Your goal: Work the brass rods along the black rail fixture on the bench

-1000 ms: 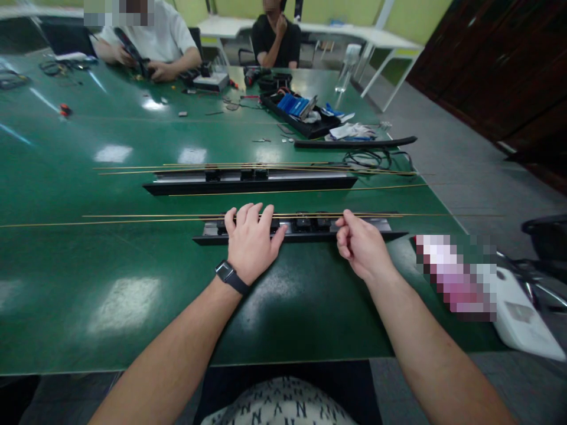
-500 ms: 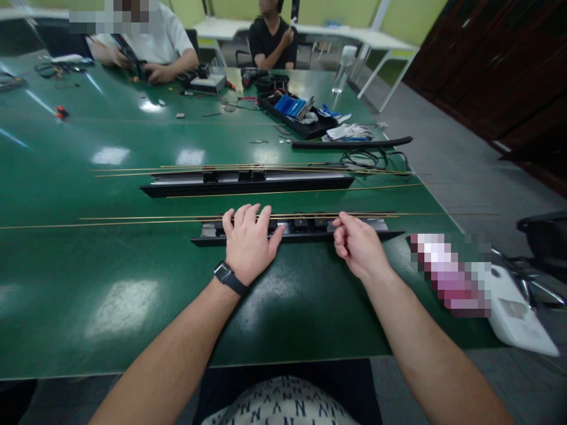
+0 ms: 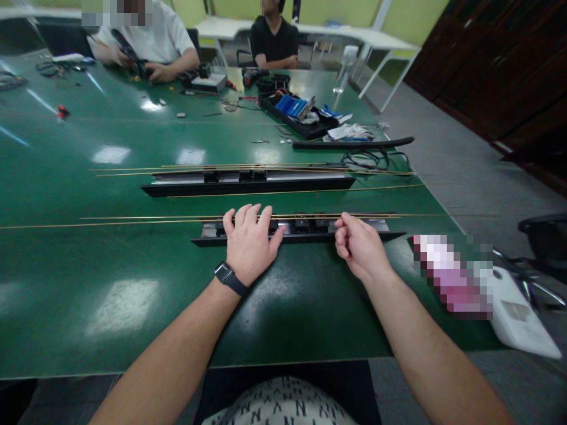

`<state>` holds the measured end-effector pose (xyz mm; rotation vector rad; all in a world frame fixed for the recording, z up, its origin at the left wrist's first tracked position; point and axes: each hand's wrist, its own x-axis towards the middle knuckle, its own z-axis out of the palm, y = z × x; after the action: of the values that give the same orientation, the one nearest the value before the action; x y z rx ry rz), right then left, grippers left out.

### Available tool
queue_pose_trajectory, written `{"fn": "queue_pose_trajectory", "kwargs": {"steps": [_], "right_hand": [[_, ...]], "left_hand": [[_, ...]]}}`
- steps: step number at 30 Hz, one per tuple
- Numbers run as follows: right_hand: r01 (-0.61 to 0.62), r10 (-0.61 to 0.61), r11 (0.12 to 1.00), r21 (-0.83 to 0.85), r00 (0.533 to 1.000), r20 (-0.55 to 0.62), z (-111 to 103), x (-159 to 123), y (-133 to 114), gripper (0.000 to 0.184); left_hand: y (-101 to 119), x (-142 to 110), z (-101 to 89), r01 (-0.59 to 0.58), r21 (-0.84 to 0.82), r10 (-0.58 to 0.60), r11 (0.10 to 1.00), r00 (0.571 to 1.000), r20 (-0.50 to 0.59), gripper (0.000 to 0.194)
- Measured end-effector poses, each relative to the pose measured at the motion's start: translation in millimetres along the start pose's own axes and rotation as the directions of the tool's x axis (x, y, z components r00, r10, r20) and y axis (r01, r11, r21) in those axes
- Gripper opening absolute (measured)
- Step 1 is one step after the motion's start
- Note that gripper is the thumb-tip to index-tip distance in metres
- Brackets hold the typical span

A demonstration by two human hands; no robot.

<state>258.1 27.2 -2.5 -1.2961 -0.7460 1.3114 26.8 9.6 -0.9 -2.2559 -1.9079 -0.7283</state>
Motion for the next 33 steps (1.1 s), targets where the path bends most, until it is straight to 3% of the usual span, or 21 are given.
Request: {"fn": "queue_pose_trajectory", "kwargs": {"steps": [11,21,33], "right_hand": [[0.003,-0.003,1.0,0.011,1.0,-0.016,0.3,0.4,-0.6,0.028],[0.019,-0.018,0.999,-0.046,1.0,0.024,-2.5,0.7,1.3,0.035],[0.002,-0.002,1.0,0.01,1.0,-0.007,-0.8,0.4,0.0,0.031]], "left_hand": [[-0.1,0.0,1.3,0.0,0.004,0.001,1.0,1.0,-0.006,0.047],[-0.1,-0.2,0.1,-0.006,0.007,0.006,1.0,1.0,-0.006,0.047],[-1.0,-0.5,0.9,0.001,-0.012,-0.001,1.0,1.0,-0.001,0.047]]}}
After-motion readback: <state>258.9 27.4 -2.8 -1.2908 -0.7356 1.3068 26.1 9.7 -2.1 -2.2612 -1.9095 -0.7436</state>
